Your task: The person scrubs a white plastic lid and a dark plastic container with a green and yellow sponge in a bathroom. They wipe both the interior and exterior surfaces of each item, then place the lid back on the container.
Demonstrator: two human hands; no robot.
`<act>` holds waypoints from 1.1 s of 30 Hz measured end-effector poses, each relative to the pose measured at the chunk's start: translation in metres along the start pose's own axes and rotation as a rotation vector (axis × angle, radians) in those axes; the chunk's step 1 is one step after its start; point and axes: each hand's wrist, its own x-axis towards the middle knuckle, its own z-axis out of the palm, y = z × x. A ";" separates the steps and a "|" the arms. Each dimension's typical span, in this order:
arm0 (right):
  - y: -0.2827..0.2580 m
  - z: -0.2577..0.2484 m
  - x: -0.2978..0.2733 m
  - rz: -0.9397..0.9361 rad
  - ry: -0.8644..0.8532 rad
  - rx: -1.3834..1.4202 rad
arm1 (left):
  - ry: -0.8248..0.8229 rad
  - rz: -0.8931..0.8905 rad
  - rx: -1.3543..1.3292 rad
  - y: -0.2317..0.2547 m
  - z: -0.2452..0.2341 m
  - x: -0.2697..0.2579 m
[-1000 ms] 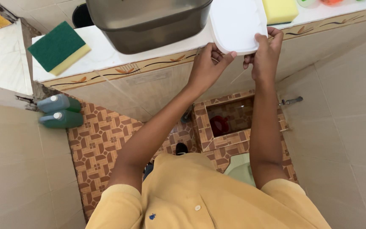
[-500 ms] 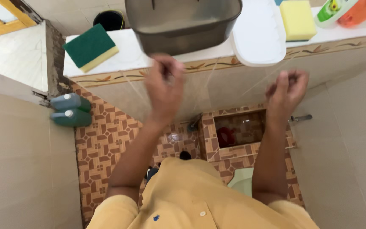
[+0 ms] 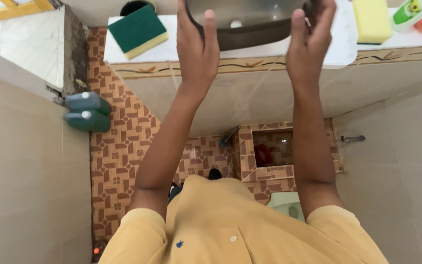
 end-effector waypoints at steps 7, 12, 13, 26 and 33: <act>-0.020 0.006 -0.078 -0.072 0.070 0.298 | -0.032 0.215 -0.206 0.008 -0.049 -0.065; -0.023 0.029 -0.110 -0.040 0.118 0.437 | -0.010 0.209 -0.206 -0.011 -0.077 -0.093; -0.025 0.034 -0.117 0.000 0.142 0.458 | -0.007 0.237 -0.165 -0.013 -0.085 -0.102; -0.073 0.121 -0.206 0.177 0.088 -0.064 | -0.232 -0.209 -0.180 -0.013 -0.249 -0.202; -0.120 0.183 -0.195 -0.093 -0.283 -0.283 | 0.074 -0.797 -0.454 -0.074 -0.288 -0.246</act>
